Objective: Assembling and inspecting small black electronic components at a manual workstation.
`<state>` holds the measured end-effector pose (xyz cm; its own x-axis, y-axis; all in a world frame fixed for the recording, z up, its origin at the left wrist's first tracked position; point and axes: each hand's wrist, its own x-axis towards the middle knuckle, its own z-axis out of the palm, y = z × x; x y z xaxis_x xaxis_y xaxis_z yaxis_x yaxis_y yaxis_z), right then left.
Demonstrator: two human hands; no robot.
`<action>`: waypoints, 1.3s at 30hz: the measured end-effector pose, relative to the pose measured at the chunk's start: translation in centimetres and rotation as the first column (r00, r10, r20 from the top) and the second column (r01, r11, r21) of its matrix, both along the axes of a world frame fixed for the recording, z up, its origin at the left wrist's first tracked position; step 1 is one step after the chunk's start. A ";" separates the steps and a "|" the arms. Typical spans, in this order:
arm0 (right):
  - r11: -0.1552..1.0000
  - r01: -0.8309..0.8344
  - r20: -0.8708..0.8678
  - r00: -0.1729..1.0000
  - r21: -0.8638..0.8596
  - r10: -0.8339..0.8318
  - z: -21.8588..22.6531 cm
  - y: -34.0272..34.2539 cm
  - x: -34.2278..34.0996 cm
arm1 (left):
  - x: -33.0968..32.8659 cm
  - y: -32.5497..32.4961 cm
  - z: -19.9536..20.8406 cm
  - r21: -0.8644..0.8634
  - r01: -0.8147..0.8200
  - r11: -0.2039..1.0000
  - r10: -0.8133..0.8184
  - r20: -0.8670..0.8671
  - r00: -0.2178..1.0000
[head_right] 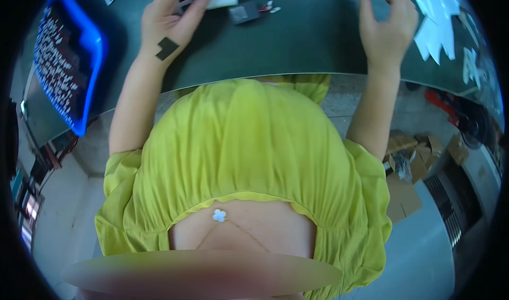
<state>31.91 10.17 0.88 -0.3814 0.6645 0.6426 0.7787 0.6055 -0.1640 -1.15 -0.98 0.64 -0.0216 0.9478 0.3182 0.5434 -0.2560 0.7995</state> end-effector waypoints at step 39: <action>0.875 -0.435 -0.244 0.843 0.212 0.479 1.4 -4.8 -15.9 | -0.3 0.4 -1.5 0.006 0.035 0.999 -0.032 0.577 0.816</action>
<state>16.00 5.37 2.24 -0.4089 0.3519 0.8420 0.3416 0.9146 -0.2164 -1.42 -0.57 -0.84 -0.1679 0.9528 0.2531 -0.0271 -0.2611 0.9649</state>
